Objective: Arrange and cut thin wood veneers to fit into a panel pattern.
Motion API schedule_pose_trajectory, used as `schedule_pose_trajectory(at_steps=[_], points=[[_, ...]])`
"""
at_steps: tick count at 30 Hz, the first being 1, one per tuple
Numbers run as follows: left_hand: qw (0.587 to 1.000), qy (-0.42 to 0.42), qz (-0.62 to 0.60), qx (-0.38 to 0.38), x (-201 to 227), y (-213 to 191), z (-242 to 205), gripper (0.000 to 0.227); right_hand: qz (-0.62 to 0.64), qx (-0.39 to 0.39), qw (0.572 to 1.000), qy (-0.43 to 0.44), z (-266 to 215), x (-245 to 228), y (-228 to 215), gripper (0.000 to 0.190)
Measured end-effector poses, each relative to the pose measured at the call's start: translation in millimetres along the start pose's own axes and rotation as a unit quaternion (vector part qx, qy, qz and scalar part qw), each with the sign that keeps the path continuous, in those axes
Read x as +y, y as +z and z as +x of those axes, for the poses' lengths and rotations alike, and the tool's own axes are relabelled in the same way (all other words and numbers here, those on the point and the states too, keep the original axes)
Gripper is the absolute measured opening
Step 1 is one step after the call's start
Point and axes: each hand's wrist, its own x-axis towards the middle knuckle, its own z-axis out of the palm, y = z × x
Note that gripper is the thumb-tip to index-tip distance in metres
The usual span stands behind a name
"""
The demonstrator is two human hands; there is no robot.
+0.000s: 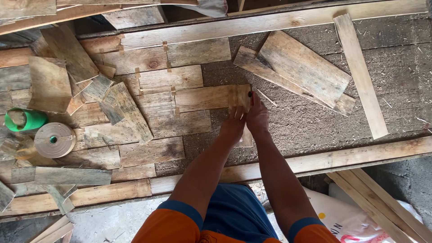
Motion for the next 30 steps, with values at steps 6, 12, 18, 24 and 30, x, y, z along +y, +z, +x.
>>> schedule_pose_trajectory(at_steps=[6, 12, 18, 24, 30], points=[[1.0, -0.007, -0.007, 0.002, 2.6, -9.0, -1.6, 0.07, -0.049, -0.059, 0.996, 0.05, 6.3, -11.9, -10.0, 0.074], [0.999, 0.007, 0.015, 0.039, 1.8, -4.3, -4.8, 0.074, -0.041, -0.107, 0.991, 0.076, 3.1, -34.9, -41.8, 0.062], [1.0, -0.002, -0.002, 0.017, 3.2, -8.3, -9.1, 0.076, -0.041, -0.079, 0.996, 0.018, -17.8, -15.1, -36.3, 0.059], [0.998, 0.017, 0.013, 0.054, 4.0, -8.9, -7.7, 0.081, -0.056, -0.139, 0.985, 0.08, -51.0, -16.8, -51.0, 0.058], [0.998, 0.012, -0.019, 0.062, 7.5, -24.7, -16.6, 0.073, -0.084, -0.144, 0.984, 0.058, -94.0, 7.3, -41.7, 0.056]])
